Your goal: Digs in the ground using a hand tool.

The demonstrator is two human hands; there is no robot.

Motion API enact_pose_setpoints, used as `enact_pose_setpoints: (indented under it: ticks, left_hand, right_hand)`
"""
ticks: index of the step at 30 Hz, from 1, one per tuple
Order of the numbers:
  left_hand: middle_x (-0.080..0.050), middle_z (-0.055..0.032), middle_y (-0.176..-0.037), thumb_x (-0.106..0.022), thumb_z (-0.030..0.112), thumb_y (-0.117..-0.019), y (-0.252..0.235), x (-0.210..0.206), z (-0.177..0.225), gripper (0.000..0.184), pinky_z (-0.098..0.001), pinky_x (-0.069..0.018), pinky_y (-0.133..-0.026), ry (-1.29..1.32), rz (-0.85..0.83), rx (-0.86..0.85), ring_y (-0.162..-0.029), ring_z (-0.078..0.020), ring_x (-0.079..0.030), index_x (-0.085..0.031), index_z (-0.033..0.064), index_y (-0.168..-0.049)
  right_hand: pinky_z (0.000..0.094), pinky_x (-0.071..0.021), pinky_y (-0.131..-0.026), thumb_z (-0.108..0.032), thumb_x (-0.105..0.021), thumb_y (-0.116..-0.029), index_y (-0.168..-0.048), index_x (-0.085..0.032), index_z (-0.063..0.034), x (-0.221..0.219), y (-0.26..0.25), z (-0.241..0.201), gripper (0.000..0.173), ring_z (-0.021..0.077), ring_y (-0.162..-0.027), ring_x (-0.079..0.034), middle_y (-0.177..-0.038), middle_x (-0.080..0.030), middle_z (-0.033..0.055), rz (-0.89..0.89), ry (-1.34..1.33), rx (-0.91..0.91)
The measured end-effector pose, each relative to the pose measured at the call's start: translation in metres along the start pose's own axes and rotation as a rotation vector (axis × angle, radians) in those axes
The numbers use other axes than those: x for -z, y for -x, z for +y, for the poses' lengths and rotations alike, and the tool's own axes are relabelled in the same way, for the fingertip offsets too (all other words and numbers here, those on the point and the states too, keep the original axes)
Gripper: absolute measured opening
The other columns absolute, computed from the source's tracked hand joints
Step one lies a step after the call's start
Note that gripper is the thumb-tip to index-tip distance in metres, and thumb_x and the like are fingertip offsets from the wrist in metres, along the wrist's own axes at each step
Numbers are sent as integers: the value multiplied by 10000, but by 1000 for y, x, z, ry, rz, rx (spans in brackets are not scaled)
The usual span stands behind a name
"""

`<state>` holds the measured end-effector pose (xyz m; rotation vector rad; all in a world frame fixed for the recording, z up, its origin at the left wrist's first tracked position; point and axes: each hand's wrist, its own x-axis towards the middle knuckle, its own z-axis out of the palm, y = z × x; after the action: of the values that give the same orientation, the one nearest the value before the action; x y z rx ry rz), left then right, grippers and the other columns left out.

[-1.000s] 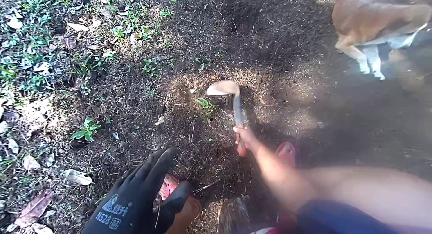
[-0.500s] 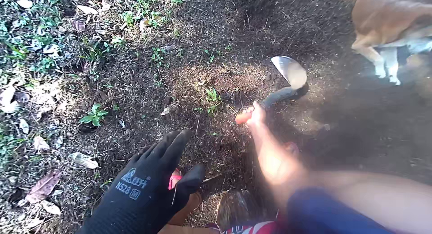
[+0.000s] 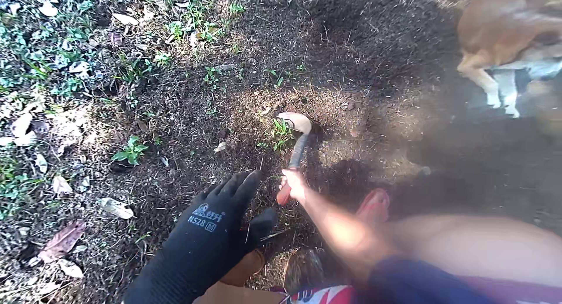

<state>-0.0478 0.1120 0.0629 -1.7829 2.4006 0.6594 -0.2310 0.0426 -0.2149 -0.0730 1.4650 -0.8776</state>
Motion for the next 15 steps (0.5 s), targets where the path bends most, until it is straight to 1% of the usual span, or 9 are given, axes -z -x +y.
enact_pose_setpoints:
  ticks: [1, 3, 6, 8, 9, 11, 12, 13, 15]
  left_hand:
    - [-659, -164, -1344, -365, 700, -989, -3, 0, -3, 764, -614, -535, -925, 4, -3, 6, -1172, -371, -671, -533, 154, -1497]
    - [-644, -142, -1386, -384, 696, -990, -1, -2, -7, 751, -601, -535, -954, 16, -17, 23, -1203, -347, -664, -525, 172, -1509]
    - [-645, -150, -1381, -368, 691, -995, -2, -1, -5, 750, -595, -532, -957, -9, -36, 19, -1221, -348, -655, -525, 166, -1506]
    - [-660, -145, -1349, -386, 688, -994, -2, -1, -3, 741, -582, -551, -917, -6, -46, 19, -1173, -343, -675, -530, 167, -1500]
    - [-662, -143, -1340, -413, 684, -991, -4, -2, -5, 731, -584, -553, -911, 10, -55, 37, -1156, -343, -679, -523, 178, -1507]
    - [-655, -143, -1352, -470, 675, -988, -11, 0, -16, 711, -608, -556, -889, 52, -72, 107, -1118, -353, -690, -509, 206, -1520]
    - [-637, -134, -1378, -489, 675, -987, -15, 3, -27, 705, -623, -552, -900, 72, -96, 174, -1128, -358, -683, -479, 236, -1539]
    - [-616, -134, -1409, -496, 668, -989, -19, 7, -39, 702, -648, -533, -924, 95, -102, 256, -1162, -372, -665, -445, 261, -1559]
    - [-590, -166, -1431, -488, 647, -1004, -20, 16, -63, 688, -692, -485, -980, 173, -62, 411, -1234, -407, -620, -425, 254, -1565]
  right_hand:
    - [305, -503, -501, -195, -532, -1078, -1175, -481, -60, 3, 4, -3, 174, 123, -491, -472, -657, -442, 9, -21, 93, -59]
    - [307, -512, -524, -183, -554, -1074, -1157, -502, -38, 16, 5, -17, 174, 126, -496, -479, -651, -453, 19, 30, 111, -43]
    - [378, -536, -600, -220, -523, -1086, -1167, -480, -96, 7, -14, -52, 154, 155, -559, -482, -722, -436, 23, 154, -209, 144]
    - [362, -522, -626, -303, -481, -1098, -1184, -470, -135, -13, -20, -54, 189, 151, -607, -479, -800, -436, 17, 157, -366, 182]
    - [361, -524, -623, -308, -478, -1093, -1156, -473, -124, -22, -18, -44, 195, 156, -605, -483, -796, -445, 25, 125, -349, 147]
    - [369, -527, -555, -252, -497, -1074, -1155, -501, -63, -25, -7, -7, 205, 165, -532, -502, -698, -476, 43, 6, -77, 0]
    - [353, -525, -548, -232, -499, -1083, -1179, -485, -65, -17, 0, 6, 193, 154, -522, -486, -688, -458, 33, -51, 45, -84]
    - [334, -512, -533, -210, -507, -1083, -1192, -485, -63, -6, 4, 6, 184, 143, -514, -469, -685, -445, 25, -70, 110, -127]
    - [286, -500, -486, -193, -531, -1073, -1122, -482, -70, 20, 3, -13, 141, 109, -477, -460, -645, -436, 4, -40, 172, -132]
